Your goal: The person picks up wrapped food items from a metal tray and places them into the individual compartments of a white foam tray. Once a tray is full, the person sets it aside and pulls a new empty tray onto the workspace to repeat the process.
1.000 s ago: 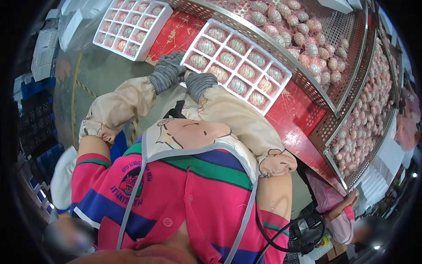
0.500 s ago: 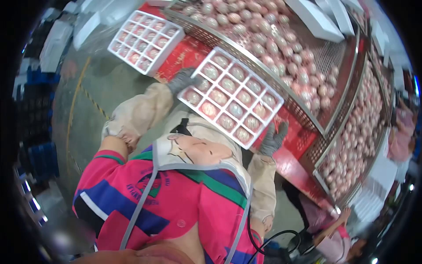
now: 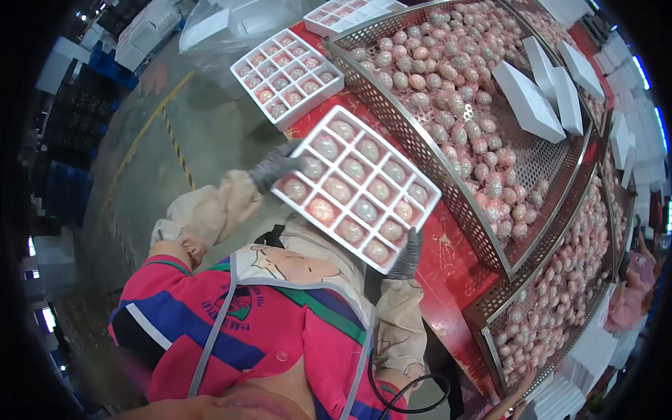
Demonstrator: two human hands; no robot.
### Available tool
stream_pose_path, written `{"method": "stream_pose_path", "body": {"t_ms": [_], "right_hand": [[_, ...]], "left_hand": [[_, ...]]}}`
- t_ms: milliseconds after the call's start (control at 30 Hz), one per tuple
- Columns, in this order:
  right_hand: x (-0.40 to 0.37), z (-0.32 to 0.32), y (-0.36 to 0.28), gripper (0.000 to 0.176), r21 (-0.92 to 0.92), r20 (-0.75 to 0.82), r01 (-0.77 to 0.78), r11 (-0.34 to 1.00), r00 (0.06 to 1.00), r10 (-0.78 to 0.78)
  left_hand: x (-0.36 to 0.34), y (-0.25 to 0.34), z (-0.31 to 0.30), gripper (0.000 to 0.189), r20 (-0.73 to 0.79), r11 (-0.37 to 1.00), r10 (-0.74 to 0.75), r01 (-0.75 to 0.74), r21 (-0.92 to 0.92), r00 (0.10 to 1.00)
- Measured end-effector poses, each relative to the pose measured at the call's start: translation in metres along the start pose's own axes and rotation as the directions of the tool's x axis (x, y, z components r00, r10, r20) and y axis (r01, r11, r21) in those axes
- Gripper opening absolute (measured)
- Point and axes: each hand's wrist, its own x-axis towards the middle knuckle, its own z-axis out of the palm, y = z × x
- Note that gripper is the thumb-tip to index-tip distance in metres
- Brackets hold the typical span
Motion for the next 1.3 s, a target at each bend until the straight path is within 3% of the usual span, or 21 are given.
{"method": "stream_pose_path", "body": {"t_ms": [33, 67, 100, 167, 233, 267, 400, 467, 500, 567, 633, 667, 700, 767, 933, 1000, 1033, 1100, 1133, 1200, 1300], "right_hand": [[0.009, 0.02, 0.01, 0.062, -0.03, 0.005, 0.023, 0.999, 1.0, -0.023], [0.017, 0.046, 0.019, 0.059, -0.063, 0.005, 0.045, 0.997, 0.999, -0.045], [0.023, 0.076, 0.027, 0.058, -0.075, -0.007, 0.075, 0.994, 0.997, -0.075], [0.042, 0.129, 0.043, 0.057, -0.038, 0.003, 0.098, 0.994, 0.995, -0.098], [0.07, 0.169, 0.059, 0.057, 0.02, 0.063, 0.106, 0.994, 0.992, -0.107], [0.09, 0.184, 0.069, 0.057, -0.031, 0.036, 0.11, 0.993, 0.993, -0.109], [0.165, 0.247, 0.109, 0.065, 0.016, 0.094, 0.159, 0.987, 0.983, -0.16], [0.214, 0.255, 0.135, 0.072, -0.128, 0.11, 0.292, 0.948, 0.954, -0.279], [0.226, 0.262, 0.144, 0.074, -0.13, 0.057, 0.259, 0.957, 0.966, -0.253], [0.252, 0.274, 0.156, 0.076, -0.118, -0.033, 0.238, 0.964, 0.969, -0.243], [0.28, 0.258, 0.181, 0.077, -0.309, -0.118, 0.266, 0.913, 0.942, -0.314], [0.285, 0.259, 0.186, 0.077, -0.299, -0.153, 0.27, 0.915, 0.933, -0.326], [0.289, 0.26, 0.189, 0.077, -0.382, -0.183, 0.252, 0.889, 0.922, -0.34], [0.291, 0.263, 0.19, 0.077, -0.541, -0.221, 0.204, 0.816, 0.902, -0.372], [0.292, 0.265, 0.193, 0.073, -0.599, -0.285, 0.162, 0.784, 0.872, -0.398], [0.294, 0.264, 0.192, 0.074, -0.604, -0.316, 0.13, 0.786, 0.866, -0.387], [0.296, 0.263, 0.193, 0.073, -0.605, -0.302, 0.169, 0.778, 0.856, -0.421], [0.298, 0.264, 0.193, 0.076, -0.544, -0.283, 0.235, 0.805, 0.852, -0.44], [0.299, 0.262, 0.191, 0.076, -0.543, -0.289, 0.237, 0.806, 0.848, -0.444], [0.3, 0.257, 0.189, 0.077, -0.807, -0.172, 0.183, 0.561, 0.836, -0.521], [0.304, 0.244, 0.196, 0.078, -0.852, -0.148, 0.163, 0.498, 0.836, -0.528]], "left_hand": [[-0.007, 0.017, -0.023, 0.055, -0.027, 0.998, 0.011, -0.009, 0.059, 1.0], [-0.011, 0.029, -0.049, 0.057, -0.043, 0.996, 0.078, -0.076, 0.036, 0.996], [-0.017, 0.05, -0.073, 0.058, -0.021, 0.997, 0.038, -0.039, -0.062, 0.999], [-0.009, 0.068, -0.13, 0.058, -0.034, 0.995, 0.091, -0.092, -0.043, 0.995], [0.023, 0.062, -0.209, 0.057, -0.068, 0.97, 0.175, -0.16, 0.18, 0.982], [0.032, 0.073, -0.232, 0.057, -0.053, 0.969, 0.179, -0.167, 0.181, 0.982], [0.102, 0.085, -0.352, 0.052, -0.037, 0.995, 0.025, -0.021, 0.102, 0.999], [0.143, 0.083, -0.392, 0.05, -0.021, 0.994, -0.056, 0.058, 0.095, 0.998], [0.162, 0.085, -0.405, 0.05, -0.07, 0.992, -0.053, 0.061, 0.112, 0.996], [0.183, 0.108, -0.397, 0.05, -0.142, 0.988, -0.081, 0.098, 0.115, 0.987], [0.218, 0.096, -0.409, 0.052, -0.063, 0.985, -0.085, 0.093, 0.146, 0.994], [0.235, 0.088, -0.419, 0.053, -0.017, 0.984, -0.075, 0.076, 0.162, 0.997], [0.258, 0.072, -0.435, 0.054, -0.047, 0.957, -0.051, 0.062, 0.283, 0.998], [0.266, 0.074, -0.427, 0.055, -0.031, 0.951, -0.093, 0.098, 0.295, 0.995], [0.279, 0.075, -0.428, 0.057, 0.033, 0.941, -0.148, 0.131, 0.312, 0.988], [0.283, 0.074, -0.429, 0.058, 0.018, 0.907, -0.024, 0.014, 0.421, 1.0], [0.291, 0.068, -0.436, 0.058, 0.031, 0.904, -0.026, 0.01, 0.427, 0.999], [0.31, 0.046, -0.453, 0.055, 0.048, 0.826, 0.146, -0.149, 0.544, 0.988], [0.316, 0.05, -0.451, 0.054, 0.037, 0.799, 0.166, -0.156, 0.581, 0.985], [0.321, 0.053, -0.448, 0.054, 0.022, 0.772, 0.17, -0.147, 0.619, 0.985], [0.328, 0.063, -0.447, 0.052, 0.002, 0.733, 0.197, -0.149, 0.663, 0.98]]}}
